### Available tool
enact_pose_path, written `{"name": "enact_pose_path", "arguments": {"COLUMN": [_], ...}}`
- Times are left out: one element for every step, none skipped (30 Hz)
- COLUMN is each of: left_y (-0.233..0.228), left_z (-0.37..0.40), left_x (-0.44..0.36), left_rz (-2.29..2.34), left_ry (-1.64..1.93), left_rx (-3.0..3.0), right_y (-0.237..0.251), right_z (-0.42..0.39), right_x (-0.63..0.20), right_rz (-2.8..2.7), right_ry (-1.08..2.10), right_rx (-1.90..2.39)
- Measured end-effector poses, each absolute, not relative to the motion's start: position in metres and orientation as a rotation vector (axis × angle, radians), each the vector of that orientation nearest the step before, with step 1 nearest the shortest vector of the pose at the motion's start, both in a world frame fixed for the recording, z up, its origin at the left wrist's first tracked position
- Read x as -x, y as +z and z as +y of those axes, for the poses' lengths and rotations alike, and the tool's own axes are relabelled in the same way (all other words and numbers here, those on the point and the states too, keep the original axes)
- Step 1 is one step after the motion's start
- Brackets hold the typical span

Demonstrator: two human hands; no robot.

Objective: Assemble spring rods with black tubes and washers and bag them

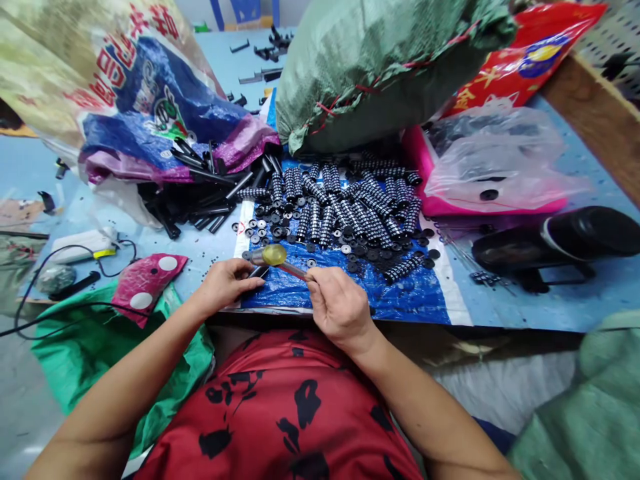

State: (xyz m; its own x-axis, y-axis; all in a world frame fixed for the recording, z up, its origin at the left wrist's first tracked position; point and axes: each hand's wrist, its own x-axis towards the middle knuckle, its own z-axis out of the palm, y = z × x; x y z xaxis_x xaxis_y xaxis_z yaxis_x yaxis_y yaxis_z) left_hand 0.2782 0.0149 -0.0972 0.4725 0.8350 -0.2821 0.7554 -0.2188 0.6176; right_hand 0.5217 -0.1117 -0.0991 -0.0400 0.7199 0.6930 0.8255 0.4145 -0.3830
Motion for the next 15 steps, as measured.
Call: {"name": "enact_pose_path", "arguments": {"left_y": [-0.099,-0.100,-0.101,-0.100,-0.099,-0.098,-0.095,-0.093,-0.091,-0.089,-0.088,-0.088,-0.088,-0.089,-0.089], "left_z": [0.015,0.014,0.015,0.016,0.018,0.021,0.025,0.029,0.034,0.038,0.041,0.044,0.046,0.047,0.047], "left_x": [-0.280,-0.281,-0.283,-0.284,-0.285,-0.285,-0.286,-0.287,-0.288,-0.289,-0.290,-0.292,-0.294,-0.297,-0.300], "left_rz": [1.325,1.334,1.341,1.347,1.347,1.332,1.318,1.298,1.276,1.252,1.233,1.223,1.218,1.214,1.218], "left_ry": [0.156,0.164,0.165,0.154,0.138,0.117,0.092,0.058,0.023,-0.008,-0.036,-0.062,-0.076,-0.085,-0.090], "left_rx": [-1.989,-1.976,-1.966,-1.959,-1.955,-1.958,-1.961,-1.962,-1.957,-1.949,-1.939,-1.930,-1.929,-1.948,-1.979], "right_y": [-0.099,-0.099,-0.100,-0.099,-0.098,-0.096,-0.094,-0.091,-0.090,-0.089,-0.090,-0.092,-0.095,-0.099,-0.101], "right_z": [-0.108,-0.105,-0.102,-0.100,-0.100,-0.100,-0.101,-0.102,-0.104,-0.106,-0.107,-0.109,-0.109,-0.110,-0.110], "right_x": [-0.518,-0.516,-0.514,-0.512,-0.511,-0.509,-0.508,-0.506,-0.504,-0.501,-0.498,-0.495,-0.492,-0.490,-0.490], "right_rz": [-1.814,-1.865,-1.926,-1.983,-2.016,-2.020,-2.000,-1.977,-1.958,-1.963,-1.993,-2.048,-2.114,-2.174,-2.213], "right_ry": [-0.162,-0.170,-0.172,-0.165,-0.152,-0.142,-0.136,-0.128,-0.118,-0.098,-0.077,-0.057,-0.039,-0.024,-0.009], "right_rx": [1.355,1.401,1.462,1.516,1.542,1.525,1.453,1.343,1.222,1.126,1.081,1.081,1.120,1.174,1.212]}}
